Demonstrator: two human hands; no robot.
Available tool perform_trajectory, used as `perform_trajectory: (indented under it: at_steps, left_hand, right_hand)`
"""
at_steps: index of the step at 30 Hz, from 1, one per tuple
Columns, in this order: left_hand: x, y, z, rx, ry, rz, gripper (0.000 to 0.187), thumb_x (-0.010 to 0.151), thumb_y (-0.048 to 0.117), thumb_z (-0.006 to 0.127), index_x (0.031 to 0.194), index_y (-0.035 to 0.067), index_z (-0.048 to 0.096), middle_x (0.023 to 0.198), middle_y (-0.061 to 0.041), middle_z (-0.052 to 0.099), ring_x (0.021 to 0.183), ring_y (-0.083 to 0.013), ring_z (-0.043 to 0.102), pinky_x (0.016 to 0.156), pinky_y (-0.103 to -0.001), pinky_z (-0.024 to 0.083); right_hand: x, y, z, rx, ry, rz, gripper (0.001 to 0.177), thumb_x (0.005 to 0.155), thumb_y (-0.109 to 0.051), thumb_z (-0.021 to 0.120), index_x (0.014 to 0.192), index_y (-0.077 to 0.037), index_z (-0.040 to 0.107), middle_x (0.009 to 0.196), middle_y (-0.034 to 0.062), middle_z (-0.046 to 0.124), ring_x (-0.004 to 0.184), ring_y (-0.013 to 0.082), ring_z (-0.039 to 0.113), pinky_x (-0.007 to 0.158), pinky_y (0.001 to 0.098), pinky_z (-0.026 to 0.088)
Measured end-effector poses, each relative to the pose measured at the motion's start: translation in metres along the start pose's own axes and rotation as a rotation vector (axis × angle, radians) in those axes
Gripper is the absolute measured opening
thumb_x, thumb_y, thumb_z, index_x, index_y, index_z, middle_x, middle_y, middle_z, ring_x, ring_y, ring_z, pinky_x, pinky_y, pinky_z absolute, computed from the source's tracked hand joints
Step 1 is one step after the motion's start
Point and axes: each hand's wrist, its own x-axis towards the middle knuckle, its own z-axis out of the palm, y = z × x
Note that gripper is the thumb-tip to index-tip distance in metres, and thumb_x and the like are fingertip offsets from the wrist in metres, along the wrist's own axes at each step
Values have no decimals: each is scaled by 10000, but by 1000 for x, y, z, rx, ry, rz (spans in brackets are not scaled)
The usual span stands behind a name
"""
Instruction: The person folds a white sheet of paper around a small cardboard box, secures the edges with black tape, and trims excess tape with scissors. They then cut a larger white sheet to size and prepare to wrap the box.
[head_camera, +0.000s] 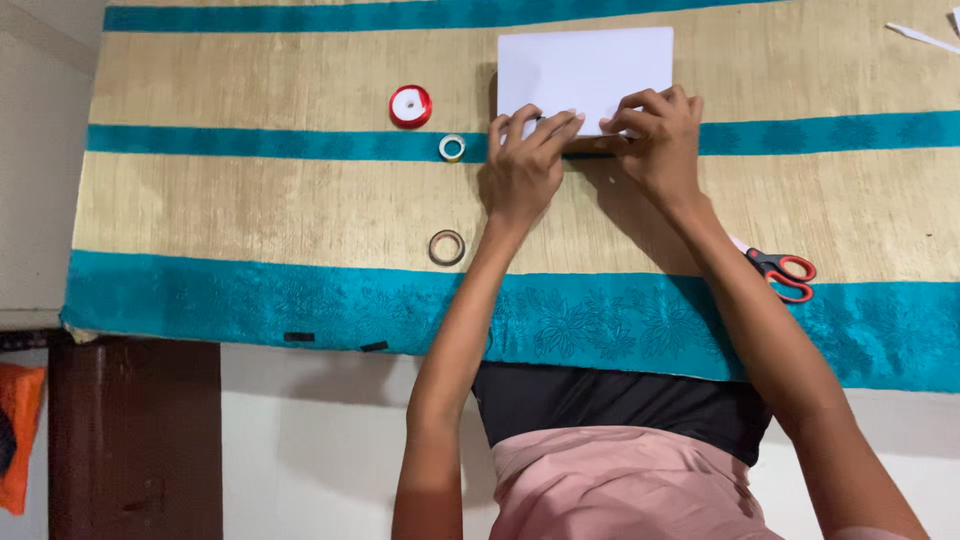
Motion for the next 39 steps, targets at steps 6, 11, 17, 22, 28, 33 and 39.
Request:
perform_trajectory:
  at_steps: [6, 11, 17, 22, 28, 33, 39]
  left_hand:
    - [-11, -3, 20, 105, 70, 13, 487, 833, 11, 716, 1287, 187, 701, 1304, 67, 689, 1191, -245, 576, 1040, -495, 421]
    - [-19, -8, 46, 219, 76, 29, 373, 889, 138, 663, 1258, 159, 709, 1300, 49, 686, 1173, -260, 598, 1048, -553, 417]
    - [-19, -15, 68, 140, 203, -12, 328, 991, 169, 623, 1305, 221, 699, 1332, 71, 661, 1247, -232, 565, 1115, -541, 406]
    - [-32, -24, 76, 123, 148, 110, 415, 883, 289, 661, 1294, 235, 680, 1370, 15, 641, 1269, -268, 547, 1082, -567, 368]
    - [-34, -32, 128, 142, 193, 34, 597, 1038, 131, 657, 1563, 243, 395, 1562, 86, 464, 1380, -235, 496, 1150, -503, 339]
    - [-31, -32, 148, 171, 277, 25, 792, 1024, -1, 615, 1641, 324, 241, 1650, 137, 364, 1404, -185, 433, 1188, -487, 303]
    - [-18, -25, 91, 185, 291, 33, 757, 998, 3, 590, 1620, 288, 264, 1646, 89, 367, 1432, -215, 413, 1179, -526, 298]
  right_hand:
    - [-12, 22, 8, -101, -37, -102, 170, 844, -187, 855, 987, -147, 774, 1133, 4, 681, 1117, 270, 560, 944, 430, 344]
    - [-19, 34, 16, 23, -56, -121, 179, 855, -89, 754, 1029, -109, 717, 1139, 44, 625, 1080, 253, 535, 1017, 401, 378]
    - [7, -24, -8, -97, -103, -88, 184, 940, -101, 921, 932, -76, 739, 957, 77, 675, 907, 287, 603, 896, 484, 383]
    - [32, -139, -4, 332, -371, -224, 384, 799, 53, 762, 1171, -34, 728, 1078, 139, 680, 1026, 309, 659, 872, 390, 531]
    - [28, -283, 73, 559, -801, -663, 328, 876, -80, 729, 1203, -68, 737, 1068, 130, 676, 928, 335, 673, 730, 443, 536]
    - [10, -319, 106, 511, -910, -716, 222, 875, -148, 735, 1075, -54, 737, 1029, 126, 657, 908, 347, 662, 728, 461, 536]
    - [-7, -321, 114, 431, -891, -729, 203, 779, -69, 730, 979, -33, 732, 996, 131, 651, 924, 355, 661, 724, 456, 543]
